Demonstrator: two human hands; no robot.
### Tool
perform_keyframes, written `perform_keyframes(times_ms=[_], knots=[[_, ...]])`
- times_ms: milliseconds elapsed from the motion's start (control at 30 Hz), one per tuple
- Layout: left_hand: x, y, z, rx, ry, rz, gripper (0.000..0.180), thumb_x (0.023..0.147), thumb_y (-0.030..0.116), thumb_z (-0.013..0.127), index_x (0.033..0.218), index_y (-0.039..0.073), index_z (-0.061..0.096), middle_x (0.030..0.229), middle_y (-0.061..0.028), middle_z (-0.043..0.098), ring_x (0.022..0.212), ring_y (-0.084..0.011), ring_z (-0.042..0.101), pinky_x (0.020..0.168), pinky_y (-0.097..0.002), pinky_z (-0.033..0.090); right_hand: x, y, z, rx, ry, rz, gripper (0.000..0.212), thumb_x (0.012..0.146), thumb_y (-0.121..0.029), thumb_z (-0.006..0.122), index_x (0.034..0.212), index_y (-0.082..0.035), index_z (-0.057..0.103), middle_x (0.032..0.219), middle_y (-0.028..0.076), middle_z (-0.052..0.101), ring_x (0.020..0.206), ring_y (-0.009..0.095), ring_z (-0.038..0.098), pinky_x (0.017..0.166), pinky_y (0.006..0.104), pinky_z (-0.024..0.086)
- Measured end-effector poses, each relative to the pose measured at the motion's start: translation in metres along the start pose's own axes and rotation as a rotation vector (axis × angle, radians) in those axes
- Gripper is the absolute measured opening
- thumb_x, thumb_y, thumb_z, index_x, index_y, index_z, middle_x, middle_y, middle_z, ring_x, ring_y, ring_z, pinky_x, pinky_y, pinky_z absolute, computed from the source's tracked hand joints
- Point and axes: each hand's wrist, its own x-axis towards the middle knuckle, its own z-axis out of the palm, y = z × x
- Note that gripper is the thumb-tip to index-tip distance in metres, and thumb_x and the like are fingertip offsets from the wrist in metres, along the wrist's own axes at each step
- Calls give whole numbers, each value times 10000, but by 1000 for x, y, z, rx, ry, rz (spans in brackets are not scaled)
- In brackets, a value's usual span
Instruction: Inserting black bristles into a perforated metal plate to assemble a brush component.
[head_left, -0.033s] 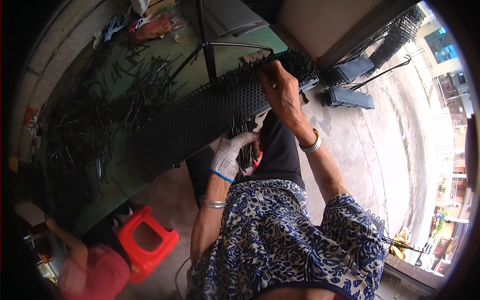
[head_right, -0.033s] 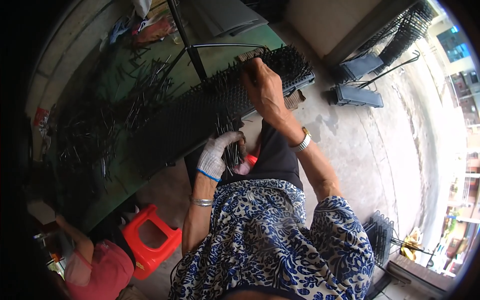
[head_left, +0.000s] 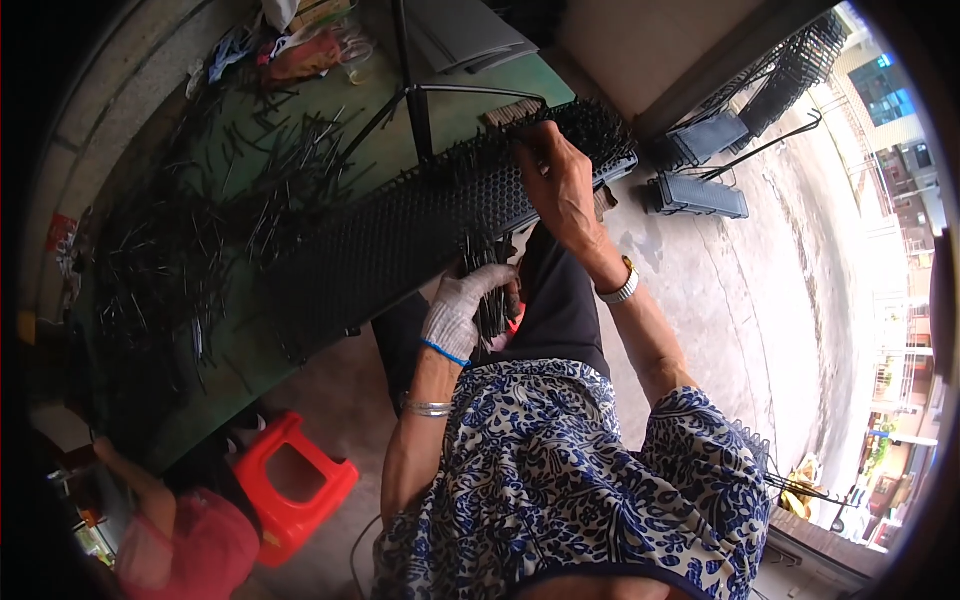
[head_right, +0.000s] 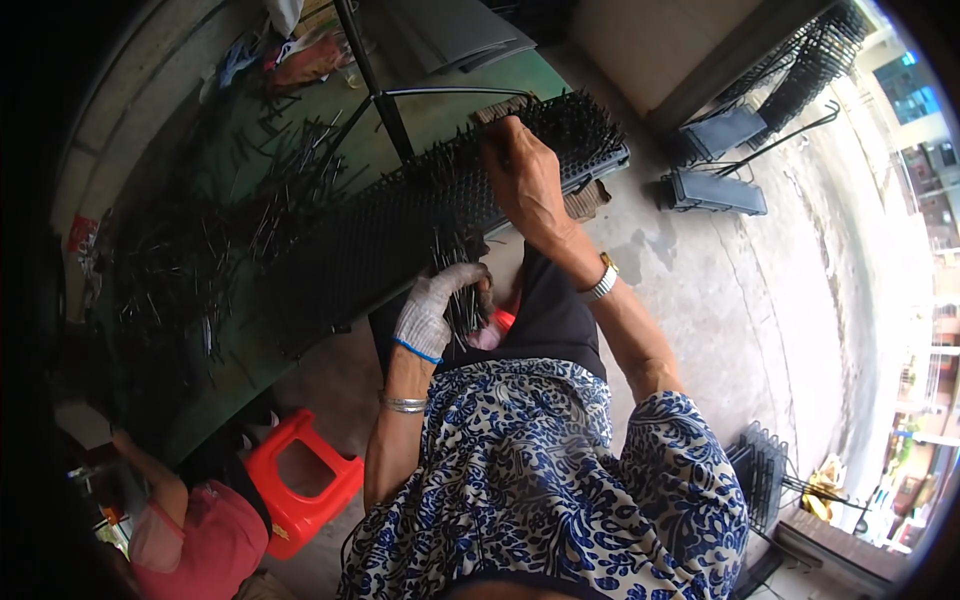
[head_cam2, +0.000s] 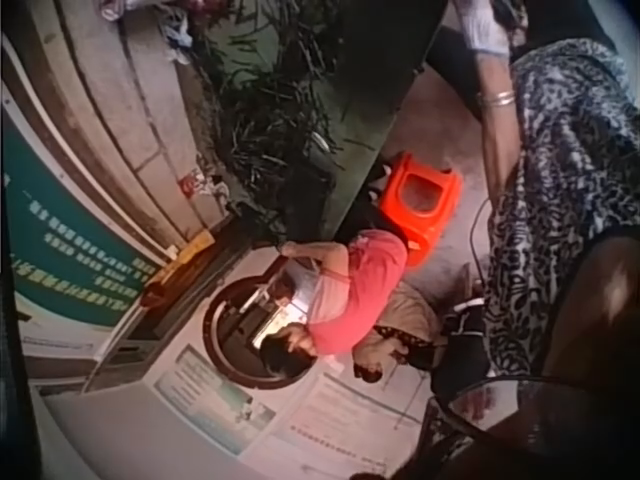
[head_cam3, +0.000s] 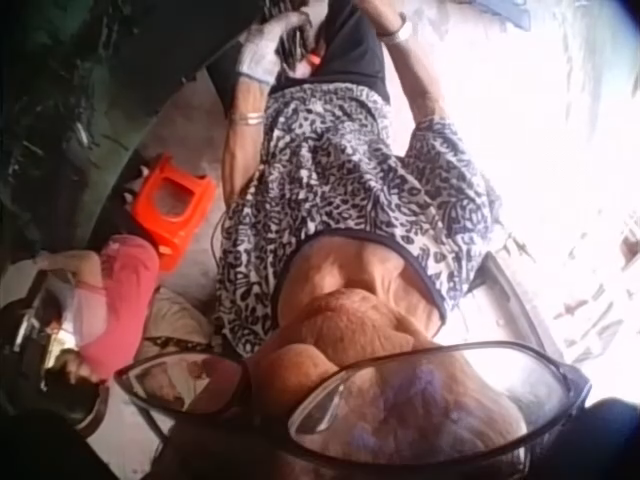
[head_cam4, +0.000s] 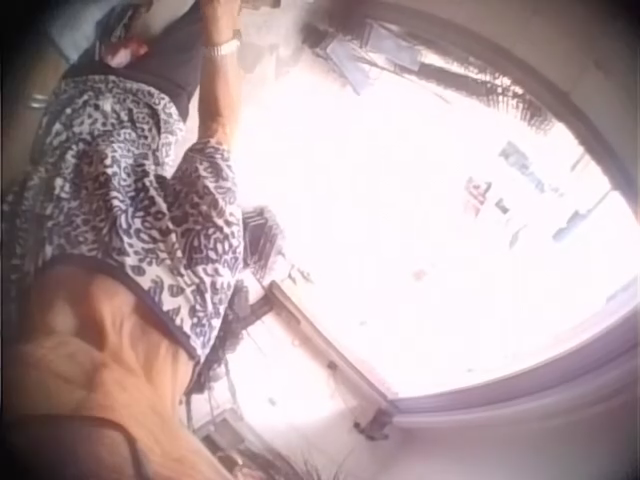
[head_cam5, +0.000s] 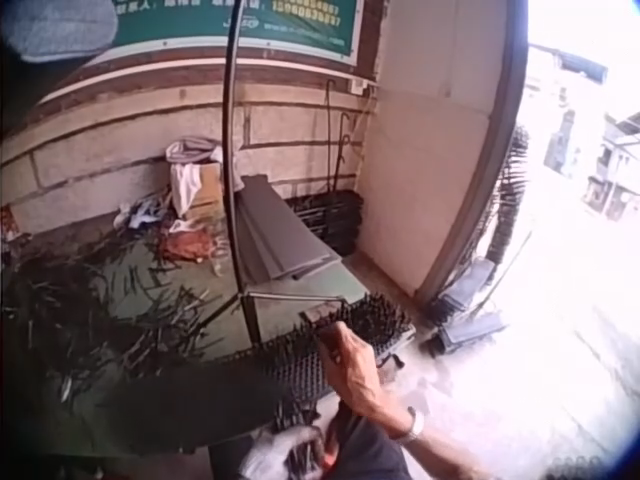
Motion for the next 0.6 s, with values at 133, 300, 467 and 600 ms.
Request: perform_keyframes(times_ms=[133,300,467,600], knots=[[-3,3,2,-15,-34,-61,155,781,49,687,923,17,636,640,-71,619,505,-182,611,423,-307,508,-6,13,17,-47,17,9,80,881,-33,590,955,-17,563,808,133,617,640,239,599,578,320,475],[-2,1,-1,-51,-43,-44,175,787,57,684,952,14,644,644,-67,622,507,-177,612,448,-293,515,-12,15,20,-146,-207,-12,69,871,-68,611,934,-39,610,781,135,570,696,266,599,607,352,472],[-3,2,0,-33,-71,-69,194,793,74,683,968,3,639,667,-74,634,515,-170,615,460,-289,513,-5,-1,2,-198,-292,78,158,859,-148,656,992,-65,675,787,117,574,752,263,614,661,335,484],[-4,0,-2,69,-100,-20,204,792,81,686,972,-3,639,669,-75,634,521,-168,618,462,-286,511,-7,-11,-24,266,-688,449,244,865,-217,683,1024,-32,678,908,80,675,845,160,632,736,276,493]])
